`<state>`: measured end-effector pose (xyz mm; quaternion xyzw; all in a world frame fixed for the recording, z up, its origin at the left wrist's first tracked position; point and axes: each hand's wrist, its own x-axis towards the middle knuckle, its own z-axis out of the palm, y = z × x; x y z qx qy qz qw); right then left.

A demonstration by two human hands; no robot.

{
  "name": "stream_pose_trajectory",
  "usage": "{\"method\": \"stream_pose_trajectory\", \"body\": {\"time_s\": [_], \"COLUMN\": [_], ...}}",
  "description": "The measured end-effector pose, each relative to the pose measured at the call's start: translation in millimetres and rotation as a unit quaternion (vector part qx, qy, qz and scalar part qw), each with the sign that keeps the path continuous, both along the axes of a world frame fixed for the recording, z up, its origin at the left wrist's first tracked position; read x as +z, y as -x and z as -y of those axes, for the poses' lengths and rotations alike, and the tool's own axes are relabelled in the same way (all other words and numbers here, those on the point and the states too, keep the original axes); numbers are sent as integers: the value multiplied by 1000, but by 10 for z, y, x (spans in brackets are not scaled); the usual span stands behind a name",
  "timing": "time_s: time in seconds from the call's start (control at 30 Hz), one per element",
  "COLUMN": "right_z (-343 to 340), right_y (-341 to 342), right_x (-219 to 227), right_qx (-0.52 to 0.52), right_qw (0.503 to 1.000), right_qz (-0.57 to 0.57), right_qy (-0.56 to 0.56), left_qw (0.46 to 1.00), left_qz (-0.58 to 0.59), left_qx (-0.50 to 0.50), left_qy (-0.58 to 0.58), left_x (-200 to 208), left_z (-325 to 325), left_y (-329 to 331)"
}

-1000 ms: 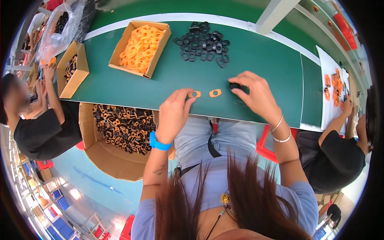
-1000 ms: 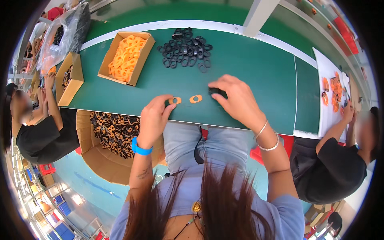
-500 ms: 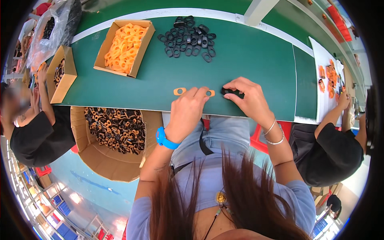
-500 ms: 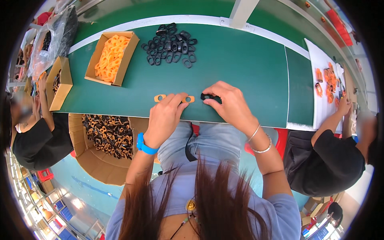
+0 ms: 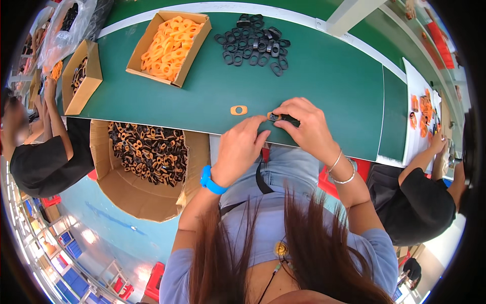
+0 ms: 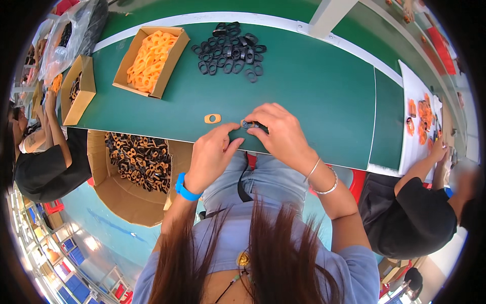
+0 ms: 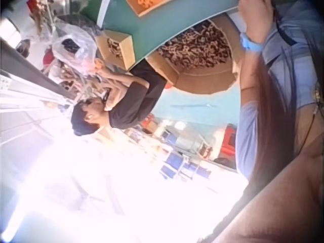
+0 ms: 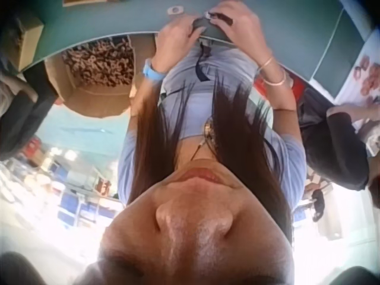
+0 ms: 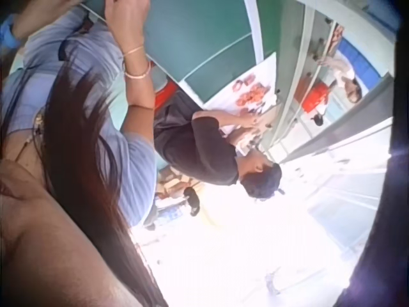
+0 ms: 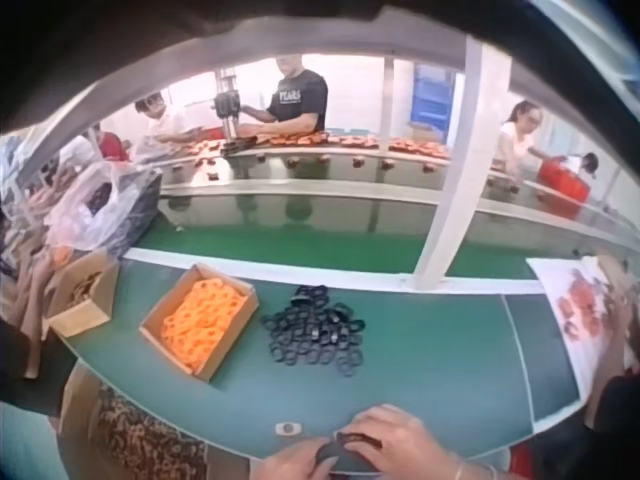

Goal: Manually assembling small black and orange plastic components on an industrial production line.

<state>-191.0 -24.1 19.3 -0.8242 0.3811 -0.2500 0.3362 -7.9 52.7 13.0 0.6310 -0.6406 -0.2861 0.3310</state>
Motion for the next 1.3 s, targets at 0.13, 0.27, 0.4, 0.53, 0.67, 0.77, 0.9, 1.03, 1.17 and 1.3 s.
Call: {"method": "stream_pose_trajectory", "body": {"time_s": [0.13, 0.27, 0.4, 0.53, 0.67, 0.77, 0.9, 1.03, 1.17, 1.3], "right_z": [10, 35, 53, 71, 20, -12, -38, -29, -25, 180], "right_y": [-34, -47, -56, -59, 14, -18, -2, -5, 8, 119], "right_x": [-20, -12, 2, -51, -163, -154, -186, -171, -71, 48], "right_qx": [-1, 14, 18, -2, -31, -51, -60, -62, -17, 29], "right_qw": [1000, 1000, 1000, 1000, 998, 998, 996, 996, 998, 985], "right_qz": [-16, -18, -22, -5, 21, 20, 33, 16, -4, 2], "right_qy": [12, 15, 6, -2, -46, -43, -61, -68, -64, -169], "left_qw": [1000, 1000, 1000, 1000, 1000, 999, 999, 999, 996, 993], "left_qz": [-2, -4, -15, -24, -22, -22, -10, -4, 47, 75], "left_qx": [-14, -14, -4, 4, 16, 3, -33, -27, -20, -30], "left_qy": [0, -7, -11, -4, 13, 42, -3, 23, 76, 91], "left_x": [-30, -17, -26, -46, -40, -77, -41, -34, -107, -124], "left_z": [7, 8, 12, 24, 45, 69, 70, 86, 131, 141], "left_y": [-14, -25, -62, -76, -62, -93, -155, -114, -22, -56]}}
